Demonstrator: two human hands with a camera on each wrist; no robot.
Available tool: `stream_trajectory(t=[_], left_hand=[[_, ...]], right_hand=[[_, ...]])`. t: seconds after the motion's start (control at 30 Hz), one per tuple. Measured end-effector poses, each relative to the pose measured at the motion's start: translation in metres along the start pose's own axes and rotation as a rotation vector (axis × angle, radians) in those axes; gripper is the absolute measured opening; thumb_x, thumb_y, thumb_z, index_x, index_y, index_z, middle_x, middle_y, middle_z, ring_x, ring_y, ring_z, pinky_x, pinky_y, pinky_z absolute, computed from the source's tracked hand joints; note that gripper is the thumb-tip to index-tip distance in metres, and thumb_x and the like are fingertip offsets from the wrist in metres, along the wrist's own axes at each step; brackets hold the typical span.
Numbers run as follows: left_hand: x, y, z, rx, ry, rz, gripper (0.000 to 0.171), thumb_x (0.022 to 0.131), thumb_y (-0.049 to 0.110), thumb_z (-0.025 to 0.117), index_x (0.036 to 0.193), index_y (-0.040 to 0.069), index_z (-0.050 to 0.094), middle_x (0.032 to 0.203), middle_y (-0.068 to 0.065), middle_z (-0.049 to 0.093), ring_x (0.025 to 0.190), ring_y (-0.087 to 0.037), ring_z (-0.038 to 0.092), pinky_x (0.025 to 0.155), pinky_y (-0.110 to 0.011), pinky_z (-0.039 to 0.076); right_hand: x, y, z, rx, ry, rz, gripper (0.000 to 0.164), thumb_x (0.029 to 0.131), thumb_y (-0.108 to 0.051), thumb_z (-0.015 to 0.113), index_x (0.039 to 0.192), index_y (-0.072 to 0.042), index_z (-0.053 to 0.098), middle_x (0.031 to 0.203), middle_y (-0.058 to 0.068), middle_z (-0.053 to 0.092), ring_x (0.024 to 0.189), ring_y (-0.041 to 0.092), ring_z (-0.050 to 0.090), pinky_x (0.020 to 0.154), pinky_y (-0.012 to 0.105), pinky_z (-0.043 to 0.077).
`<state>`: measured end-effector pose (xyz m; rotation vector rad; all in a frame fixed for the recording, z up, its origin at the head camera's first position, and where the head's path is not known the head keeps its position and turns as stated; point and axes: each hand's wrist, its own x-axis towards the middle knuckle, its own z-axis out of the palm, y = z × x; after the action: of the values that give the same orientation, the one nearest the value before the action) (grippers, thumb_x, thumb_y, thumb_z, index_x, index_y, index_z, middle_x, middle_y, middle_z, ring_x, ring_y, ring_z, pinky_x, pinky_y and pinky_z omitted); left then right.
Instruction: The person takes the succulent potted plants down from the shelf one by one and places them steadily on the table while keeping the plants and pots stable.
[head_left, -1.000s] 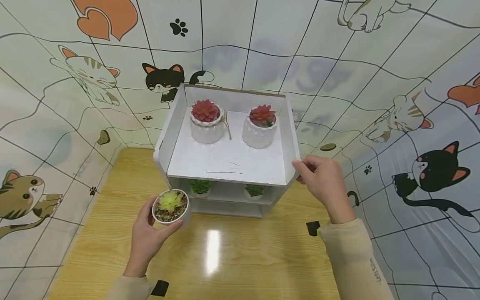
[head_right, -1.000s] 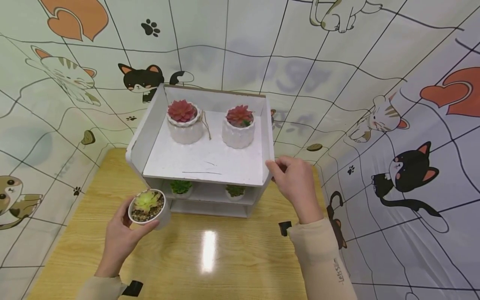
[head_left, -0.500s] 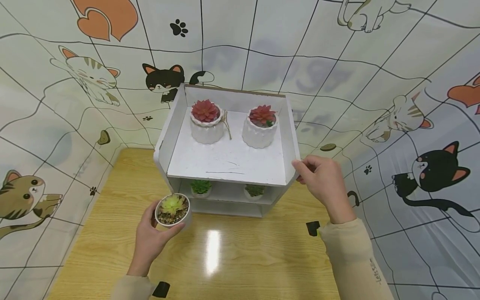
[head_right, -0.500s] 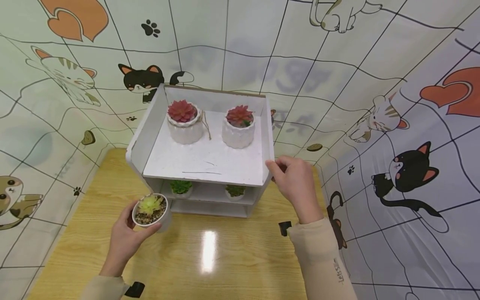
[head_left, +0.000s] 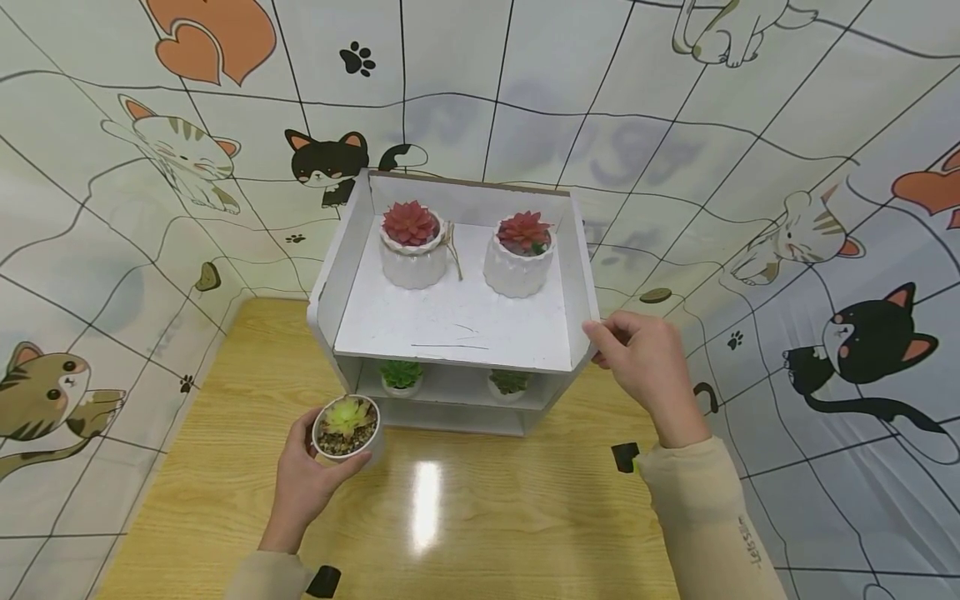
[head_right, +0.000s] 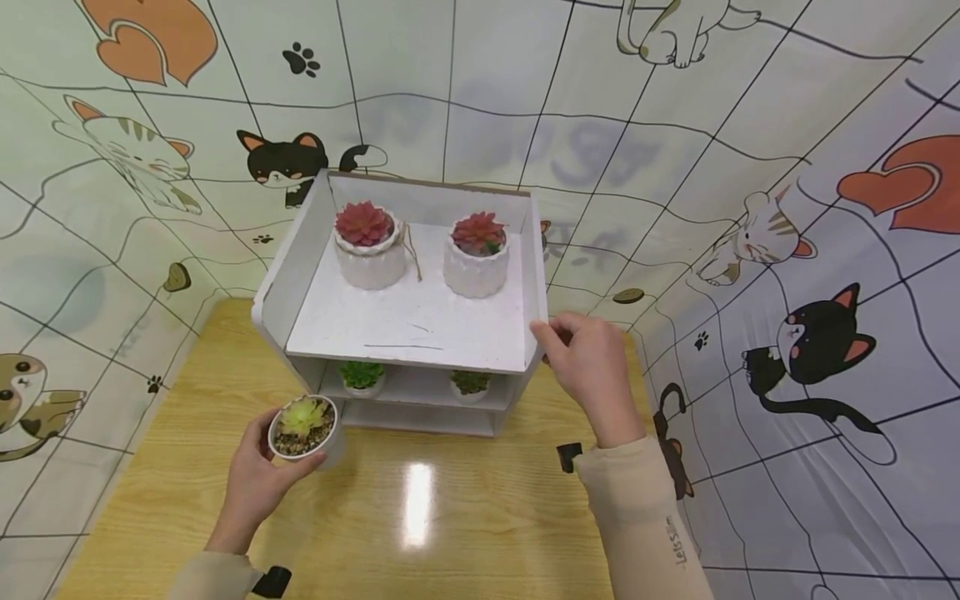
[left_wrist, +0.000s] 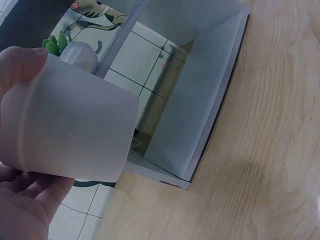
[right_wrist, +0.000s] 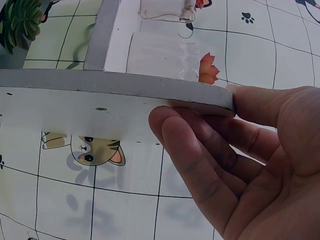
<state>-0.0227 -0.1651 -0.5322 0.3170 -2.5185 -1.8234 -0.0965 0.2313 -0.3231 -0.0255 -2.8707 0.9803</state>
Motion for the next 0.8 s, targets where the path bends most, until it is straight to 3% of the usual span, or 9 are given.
stream_trajectory(t=[0.13,0.2,0.3,0.53,0.7,0.8], left_hand=[[0.001,-0.003,0.0,0.004,-0.001,-0.002,0.101,0.075,0.014,0.094,0.155,-0.002,0.033,0.152,-0.023,0.043,0.139,-0.035,0.043,0.118,-0.049,0.037],[0.001,-0.005,0.001,0.007,-0.006,-0.001,0.102,0.075,0.014,0.094,0.155,-0.002,0.033,0.152,-0.024,0.042,0.139,-0.036,0.043,0.117,-0.055,0.037],[0.001,-0.008,0.002,0.019,-0.012,-0.002,0.102,0.074,0.013,0.094,0.155,-0.002,0.034,0.15,-0.023,0.043,0.136,-0.035,0.045,0.114,-0.049,0.039],[0.0,-0.018,0.005,0.067,-0.001,0.022,0.1,0.071,0.014,0.097,0.151,-0.001,0.039,0.146,-0.02,0.049,0.132,-0.031,0.049,0.1,-0.011,0.037],[0.002,-0.025,0.007,0.086,-0.001,0.03,0.1,0.071,0.015,0.097,0.151,-0.002,0.039,0.145,-0.021,0.049,0.132,-0.033,0.05,0.104,-0.022,0.04],[0.003,-0.027,0.008,0.084,-0.004,0.031,0.1,0.071,0.014,0.096,0.151,-0.003,0.039,0.145,-0.022,0.049,0.133,-0.035,0.049,0.109,-0.039,0.043]], right_hand=[[-0.001,0.001,0.0,0.006,0.005,-0.013,0.033,0.103,-0.03,0.066,0.086,-0.004,0.075,0.079,0.015,0.075,0.074,0.031,0.073,0.061,0.033,0.053],[-0.001,0.002,0.0,0.012,0.008,-0.02,0.033,0.103,-0.029,0.066,0.085,-0.004,0.075,0.079,0.014,0.075,0.074,0.032,0.073,0.061,0.034,0.053],[-0.001,0.002,0.001,0.018,0.008,-0.026,0.033,0.103,-0.029,0.066,0.085,-0.004,0.075,0.078,0.014,0.075,0.073,0.031,0.073,0.062,0.034,0.053],[-0.001,0.002,0.0,0.014,0.009,-0.025,0.033,0.103,-0.03,0.066,0.085,-0.004,0.075,0.077,0.013,0.075,0.073,0.029,0.073,0.062,0.034,0.053],[-0.001,0.002,0.001,0.007,0.011,-0.029,0.033,0.103,-0.029,0.066,0.084,-0.004,0.075,0.078,0.014,0.075,0.072,0.03,0.073,0.06,0.034,0.052],[-0.001,0.002,0.001,0.01,0.013,-0.028,0.033,0.103,-0.029,0.066,0.084,-0.004,0.075,0.078,0.015,0.075,0.073,0.031,0.073,0.06,0.034,0.052]])
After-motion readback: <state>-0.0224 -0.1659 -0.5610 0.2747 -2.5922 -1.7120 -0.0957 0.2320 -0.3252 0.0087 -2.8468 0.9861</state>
